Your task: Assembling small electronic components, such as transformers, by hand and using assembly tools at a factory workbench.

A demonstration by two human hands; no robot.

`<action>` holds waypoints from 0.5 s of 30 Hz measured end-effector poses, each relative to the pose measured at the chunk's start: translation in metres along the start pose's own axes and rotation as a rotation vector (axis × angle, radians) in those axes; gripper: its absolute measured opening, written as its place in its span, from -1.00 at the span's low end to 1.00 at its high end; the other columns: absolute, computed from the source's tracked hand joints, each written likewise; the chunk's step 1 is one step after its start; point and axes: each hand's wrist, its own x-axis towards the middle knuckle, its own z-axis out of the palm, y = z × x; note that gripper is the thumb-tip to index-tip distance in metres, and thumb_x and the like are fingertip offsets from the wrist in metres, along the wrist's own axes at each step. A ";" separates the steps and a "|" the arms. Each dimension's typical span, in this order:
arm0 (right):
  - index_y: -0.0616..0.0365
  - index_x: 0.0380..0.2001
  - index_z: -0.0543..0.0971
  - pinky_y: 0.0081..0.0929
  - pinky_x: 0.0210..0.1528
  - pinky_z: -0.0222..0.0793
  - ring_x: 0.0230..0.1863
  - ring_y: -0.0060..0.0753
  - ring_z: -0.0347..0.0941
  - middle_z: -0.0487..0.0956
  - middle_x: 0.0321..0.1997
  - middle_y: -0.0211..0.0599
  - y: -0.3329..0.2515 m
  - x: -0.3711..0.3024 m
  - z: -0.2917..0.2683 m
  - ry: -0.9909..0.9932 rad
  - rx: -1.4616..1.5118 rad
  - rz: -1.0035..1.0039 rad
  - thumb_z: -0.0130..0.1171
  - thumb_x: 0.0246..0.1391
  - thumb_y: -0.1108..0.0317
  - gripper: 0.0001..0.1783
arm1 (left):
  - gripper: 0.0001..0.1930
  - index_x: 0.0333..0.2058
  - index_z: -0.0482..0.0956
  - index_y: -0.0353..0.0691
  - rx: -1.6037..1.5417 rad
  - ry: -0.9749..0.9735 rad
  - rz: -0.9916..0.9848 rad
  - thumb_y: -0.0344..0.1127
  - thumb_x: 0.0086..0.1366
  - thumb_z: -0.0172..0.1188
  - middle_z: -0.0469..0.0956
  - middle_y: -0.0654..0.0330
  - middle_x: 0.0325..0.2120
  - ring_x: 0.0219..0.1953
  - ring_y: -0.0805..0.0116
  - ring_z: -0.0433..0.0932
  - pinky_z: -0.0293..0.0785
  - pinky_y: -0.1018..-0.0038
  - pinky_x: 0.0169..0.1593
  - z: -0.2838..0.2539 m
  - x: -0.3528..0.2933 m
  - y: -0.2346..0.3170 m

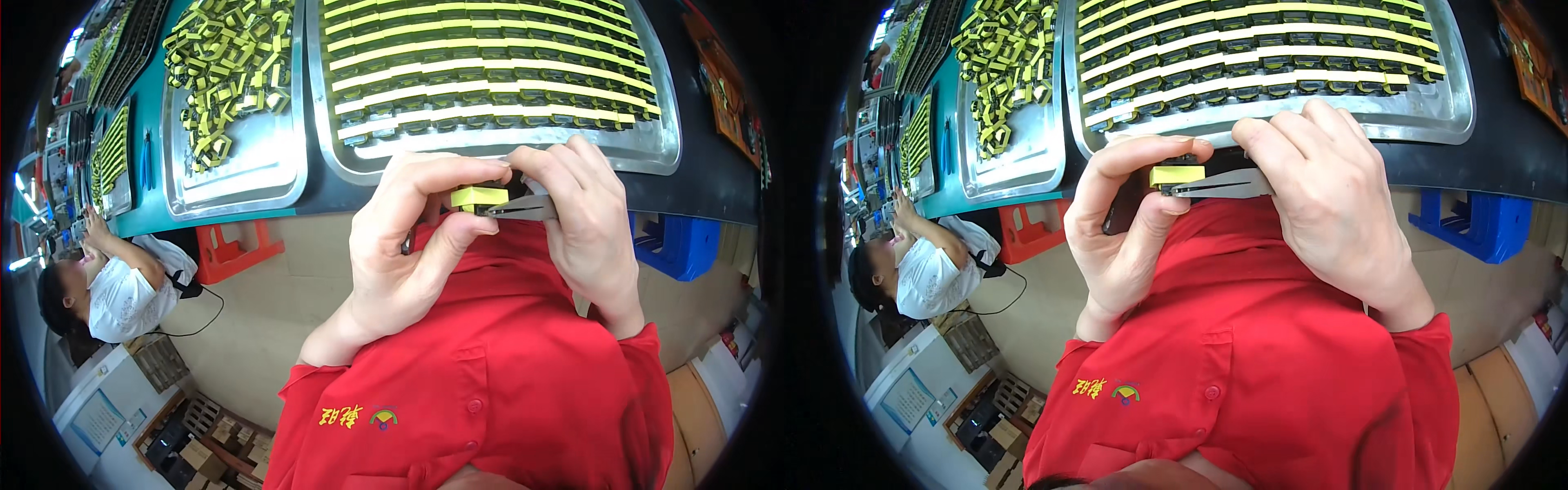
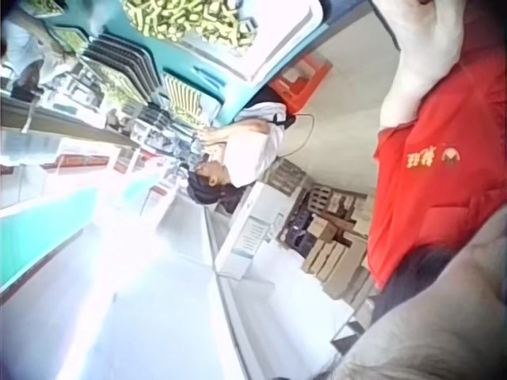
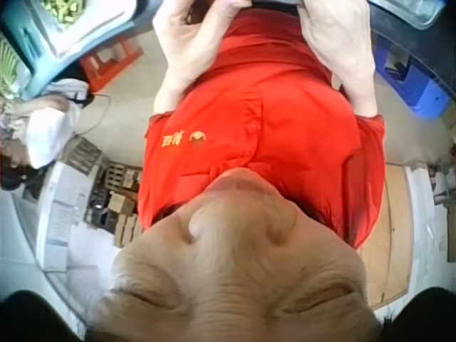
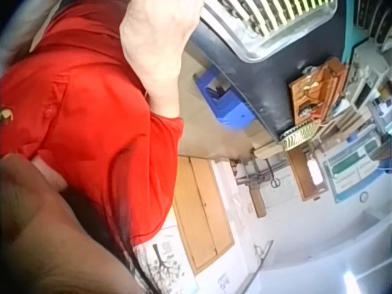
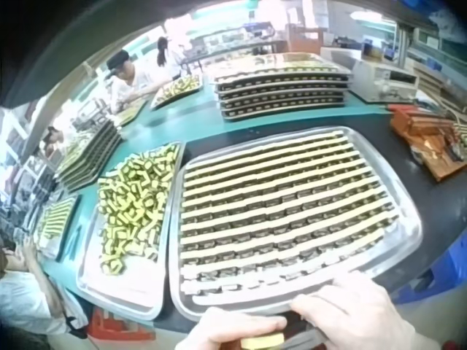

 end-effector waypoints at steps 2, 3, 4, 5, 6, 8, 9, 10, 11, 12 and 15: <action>0.23 -0.21 0.50 -0.25 -0.27 0.29 -0.33 -0.03 0.35 0.50 -0.36 -0.19 -0.002 0.000 -0.004 -0.040 0.028 0.031 0.01 -0.38 0.75 -0.49 | -0.69 -0.03 0.44 -0.45 0.013 -0.004 -0.025 -0.50 0.27 0.19 0.55 -0.03 -0.13 -0.04 0.27 0.54 0.40 0.42 0.10 0.000 0.001 0.001; 0.24 -0.21 0.50 -0.24 -0.25 0.29 -0.32 -0.02 0.36 0.50 -0.36 -0.18 -0.003 0.000 -0.006 -0.080 0.055 0.058 0.01 -0.37 0.75 -0.50 | -0.69 -0.03 0.44 -0.45 0.028 -0.006 -0.048 -0.48 0.27 0.19 0.55 -0.02 -0.14 -0.05 0.29 0.54 0.40 0.43 0.09 0.000 0.001 0.002; 0.24 -0.21 0.50 -0.24 -0.25 0.29 -0.32 -0.02 0.36 0.50 -0.36 -0.18 -0.004 0.000 -0.008 -0.079 0.055 0.062 0.01 -0.37 0.75 -0.50 | -0.69 -0.03 0.44 -0.45 0.027 -0.010 -0.050 -0.48 0.27 0.19 0.55 -0.02 -0.14 -0.05 0.29 0.54 0.40 0.43 0.09 -0.001 0.001 0.002; 0.24 -0.21 0.50 -0.25 -0.23 0.31 -0.30 -0.02 0.38 0.51 -0.34 -0.17 -0.004 0.001 -0.010 -0.132 0.106 0.083 0.02 -0.36 0.75 -0.51 | -0.69 -0.03 0.44 -0.45 0.039 0.005 -0.059 -0.48 0.27 0.19 0.56 -0.02 -0.14 -0.05 0.29 0.54 0.40 0.44 0.09 -0.001 -0.001 0.001; 0.25 -0.20 0.50 -0.25 -0.21 0.32 -0.27 -0.01 0.39 0.51 -0.33 -0.15 -0.004 0.002 -0.012 -0.185 0.157 0.104 0.02 -0.34 0.74 -0.52 | -0.69 -0.03 0.44 -0.45 0.052 0.019 -0.068 -0.47 0.28 0.19 0.56 -0.02 -0.15 -0.05 0.30 0.54 0.39 0.46 0.09 -0.001 -0.002 0.001; 0.25 -0.20 0.50 -0.27 -0.20 0.32 -0.26 -0.01 0.40 0.51 -0.32 -0.15 -0.004 0.004 -0.013 -0.187 0.172 0.105 0.03 -0.33 0.73 -0.52 | -0.64 -0.04 0.45 -0.44 0.012 0.053 -0.107 -0.39 0.24 0.26 0.56 -0.02 -0.14 -0.07 0.30 0.55 0.42 0.47 0.07 0.000 -0.002 0.003; 0.25 -0.19 0.50 -0.28 -0.18 0.33 -0.25 -0.01 0.41 0.50 -0.32 -0.15 -0.003 0.005 -0.013 -0.192 0.189 0.103 0.04 -0.32 0.73 -0.53 | -0.57 -0.05 0.45 -0.44 -0.078 0.050 -0.173 -0.31 0.19 0.33 0.56 0.00 -0.15 -0.09 0.31 0.56 0.44 0.47 0.05 -0.001 -0.003 0.005; 0.25 -0.19 0.50 -0.28 -0.18 0.33 -0.25 -0.01 0.41 0.50 -0.32 -0.15 -0.003 0.005 -0.013 -0.192 0.189 0.095 0.04 -0.32 0.73 -0.53 | -0.49 -0.05 0.46 -0.44 -0.164 0.053 -0.237 -0.23 0.14 0.40 0.56 0.01 -0.15 -0.10 0.31 0.57 0.46 0.47 0.04 -0.002 -0.003 0.006; 0.25 -0.18 0.50 -0.30 -0.18 0.34 -0.25 -0.03 0.42 0.50 -0.32 -0.15 -0.004 0.004 -0.013 -0.165 0.222 0.108 0.04 -0.31 0.73 -0.52 | -0.34 -0.07 0.46 -0.43 -0.246 0.104 -0.268 -0.06 0.00 0.48 0.56 0.05 -0.17 -0.14 0.33 0.58 0.48 0.47 0.00 0.000 -0.002 0.004; 0.25 -0.17 0.51 -0.31 -0.18 0.34 -0.25 -0.05 0.42 0.49 -0.32 -0.15 -0.004 0.004 -0.013 -0.138 0.255 0.120 0.04 -0.30 0.74 -0.52 | -0.34 -0.07 0.46 -0.43 -0.242 0.112 -0.263 -0.06 0.00 0.48 0.56 0.05 -0.17 -0.14 0.33 0.58 0.48 0.47 0.00 0.001 -0.002 0.003; 0.24 -0.16 0.51 -0.34 -0.20 0.35 -0.26 -0.11 0.43 0.48 -0.33 -0.17 -0.007 0.001 -0.014 -0.127 0.319 0.204 0.03 -0.30 0.76 -0.50 | -0.30 -0.10 0.47 -0.41 -0.376 0.085 -0.283 0.06 -0.04 0.46 0.53 0.13 -0.21 -0.13 0.39 0.55 0.48 0.47 0.00 0.000 -0.001 0.002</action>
